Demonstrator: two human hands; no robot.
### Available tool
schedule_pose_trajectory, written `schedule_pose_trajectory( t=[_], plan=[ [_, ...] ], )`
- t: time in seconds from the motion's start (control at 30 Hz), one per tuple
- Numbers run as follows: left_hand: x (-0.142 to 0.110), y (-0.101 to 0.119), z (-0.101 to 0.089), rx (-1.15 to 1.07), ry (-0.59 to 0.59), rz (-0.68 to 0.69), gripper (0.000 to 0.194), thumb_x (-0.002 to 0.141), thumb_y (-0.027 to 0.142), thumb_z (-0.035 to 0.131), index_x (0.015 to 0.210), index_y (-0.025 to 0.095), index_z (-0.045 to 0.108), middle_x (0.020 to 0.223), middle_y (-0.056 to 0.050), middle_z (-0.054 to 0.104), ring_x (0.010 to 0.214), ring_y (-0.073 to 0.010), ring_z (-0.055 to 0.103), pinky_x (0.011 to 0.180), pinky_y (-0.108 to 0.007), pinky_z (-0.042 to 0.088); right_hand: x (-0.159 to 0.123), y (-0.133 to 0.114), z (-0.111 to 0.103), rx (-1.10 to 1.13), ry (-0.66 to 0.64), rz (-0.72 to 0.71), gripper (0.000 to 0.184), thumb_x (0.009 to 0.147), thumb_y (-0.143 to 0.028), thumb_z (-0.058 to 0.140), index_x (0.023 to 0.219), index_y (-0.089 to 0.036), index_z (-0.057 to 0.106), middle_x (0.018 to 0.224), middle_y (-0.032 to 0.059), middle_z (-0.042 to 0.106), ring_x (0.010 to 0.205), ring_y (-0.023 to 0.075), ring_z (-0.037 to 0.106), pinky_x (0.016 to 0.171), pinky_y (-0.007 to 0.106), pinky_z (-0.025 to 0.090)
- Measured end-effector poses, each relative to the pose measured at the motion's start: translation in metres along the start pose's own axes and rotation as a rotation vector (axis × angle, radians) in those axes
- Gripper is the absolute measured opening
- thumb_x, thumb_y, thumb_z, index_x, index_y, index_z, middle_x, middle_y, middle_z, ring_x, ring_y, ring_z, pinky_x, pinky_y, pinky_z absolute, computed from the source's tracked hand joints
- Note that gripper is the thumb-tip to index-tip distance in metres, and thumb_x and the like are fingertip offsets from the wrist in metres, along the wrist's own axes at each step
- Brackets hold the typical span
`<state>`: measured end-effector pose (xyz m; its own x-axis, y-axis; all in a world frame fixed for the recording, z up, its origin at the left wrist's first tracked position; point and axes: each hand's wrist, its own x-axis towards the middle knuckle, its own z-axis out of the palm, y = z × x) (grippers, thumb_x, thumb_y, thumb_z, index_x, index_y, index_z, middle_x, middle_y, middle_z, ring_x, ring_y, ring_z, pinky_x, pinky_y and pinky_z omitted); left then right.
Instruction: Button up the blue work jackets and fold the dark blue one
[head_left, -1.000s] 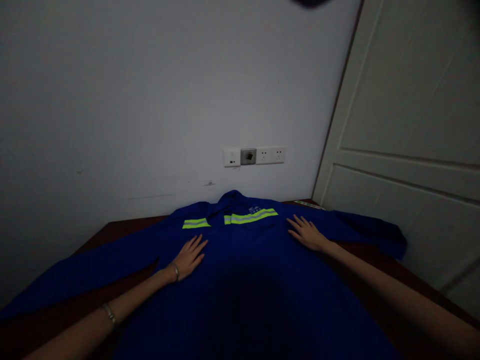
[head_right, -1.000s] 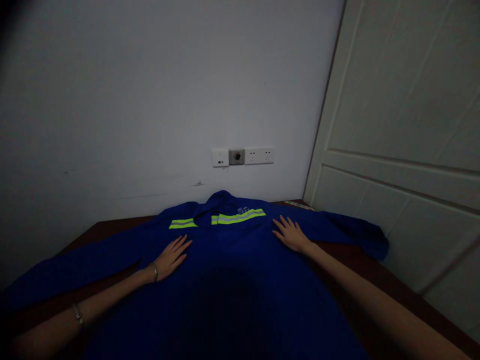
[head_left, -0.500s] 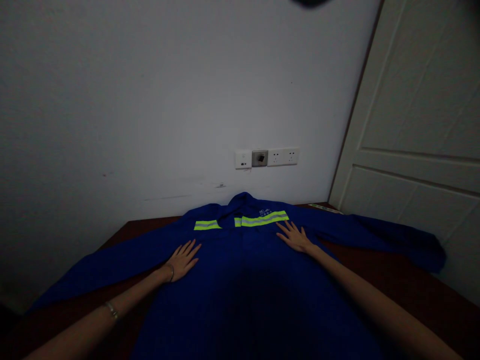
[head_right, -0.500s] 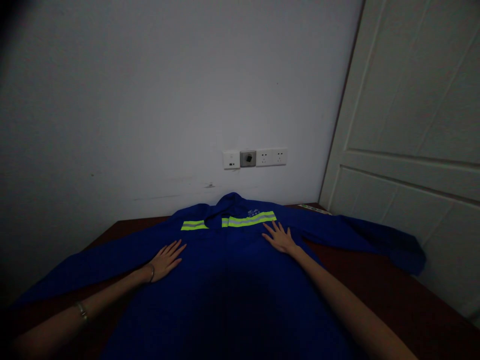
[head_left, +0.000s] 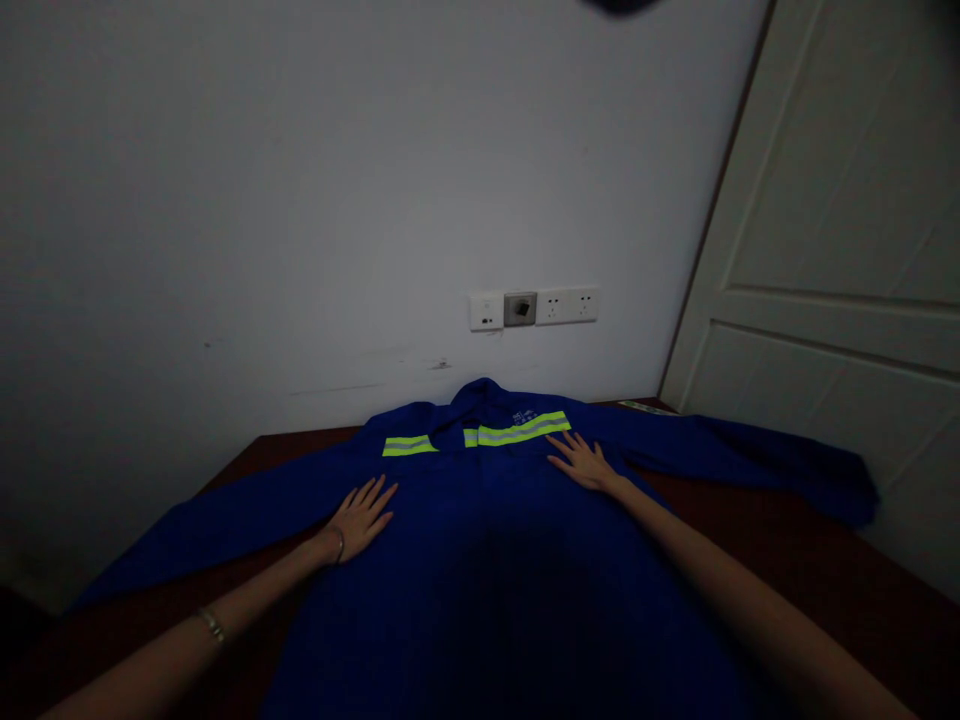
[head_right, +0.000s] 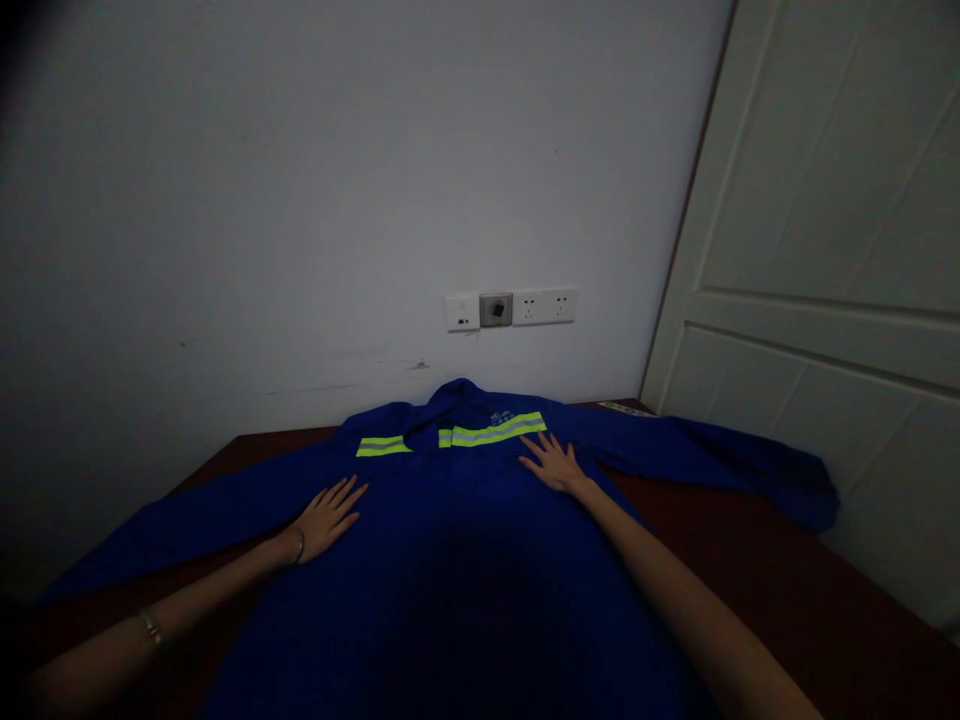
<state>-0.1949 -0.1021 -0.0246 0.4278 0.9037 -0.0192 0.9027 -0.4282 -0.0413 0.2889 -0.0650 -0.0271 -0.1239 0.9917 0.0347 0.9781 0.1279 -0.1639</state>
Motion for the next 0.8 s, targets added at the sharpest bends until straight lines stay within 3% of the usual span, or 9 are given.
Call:
schedule_pose_trajectory(
  t=[0.17,0.27,0.33,0.43,0.53,0.63,0.8],
  plan=[
    [0.001,0.004,-0.007,0.003,-0.011,-0.019,0.056,0.088,0.052,0.02,0.139,0.028,0.016,0.147,-0.006,0.014,0.134,-0.0269,0.013,0.105,-0.047,0.016,-0.005,-0.009,-0.006,-0.095,0.0,0.032,0.062,0.083,-0.063,0.017,0.139,-0.035,0.016,0.147,0.0086,0.015,0.131,0.0364,0.014,0.097,0.062,0.015],
    [-0.009,0.014,-0.012,0.001,-0.018,-0.045,0.055,0.089,0.049,0.021,0.139,0.026,0.019,0.146,-0.008,0.015,0.134,-0.0289,0.012,0.104,-0.049,0.017,-0.022,-0.02,-0.009,-0.155,0.019,0.054,0.059,0.086,-0.057,0.02,0.139,-0.032,0.018,0.147,0.0108,0.014,0.13,0.0386,0.013,0.096,0.064,0.015],
    [-0.023,0.025,-0.011,-0.009,-0.015,0.005,0.054,0.089,0.048,0.021,0.139,0.026,0.019,0.146,-0.008,0.014,0.133,-0.0303,0.011,0.104,-0.051,0.018,-0.044,-0.026,-0.009,-0.141,0.023,0.035,0.06,0.085,-0.059,0.02,0.139,-0.032,0.018,0.147,0.0109,0.013,0.13,0.0386,0.013,0.096,0.063,0.016],
    [-0.057,0.048,-0.006,-0.008,0.007,0.184,0.052,0.09,0.047,0.022,0.138,0.032,0.014,0.147,-0.005,0.009,0.133,-0.0324,0.01,0.101,-0.056,0.018,-0.086,-0.026,-0.007,-0.08,0.006,-0.036,0.063,0.083,-0.064,0.016,0.138,-0.035,0.018,0.147,0.008,0.014,0.131,0.0366,0.014,0.098,0.062,0.016],
    [-0.094,0.068,-0.001,0.02,0.019,0.323,0.05,0.09,0.044,0.025,0.137,0.038,0.012,0.148,-0.002,0.006,0.133,-0.0353,0.008,0.098,-0.063,0.016,-0.13,-0.011,-0.002,-0.055,-0.023,-0.07,0.058,0.084,-0.063,0.014,0.137,-0.04,0.02,0.147,0.0032,0.016,0.132,0.0327,0.015,0.099,0.061,0.015],
    [-0.121,0.075,-0.006,0.036,0.018,0.366,0.049,0.09,0.041,0.027,0.137,0.038,0.013,0.148,-0.002,0.008,0.133,-0.0337,0.01,0.098,-0.063,0.016,-0.165,0.015,0.001,-0.057,0.007,-0.054,0.055,0.086,-0.059,0.014,0.136,-0.039,0.021,0.146,0.0006,0.018,0.132,0.0277,0.016,0.101,0.059,0.014],
    [-0.147,0.07,-0.025,0.033,0.071,0.399,0.042,0.091,0.038,0.028,0.133,0.039,0.029,0.144,-0.001,0.026,0.13,-0.0275,0.024,0.101,-0.051,0.027,-0.211,0.045,-0.01,0.014,0.084,-0.043,0.055,0.086,-0.053,0.024,0.132,-0.027,0.038,0.14,0.0058,0.035,0.127,0.0253,0.031,0.103,0.049,0.024]
  ],
)
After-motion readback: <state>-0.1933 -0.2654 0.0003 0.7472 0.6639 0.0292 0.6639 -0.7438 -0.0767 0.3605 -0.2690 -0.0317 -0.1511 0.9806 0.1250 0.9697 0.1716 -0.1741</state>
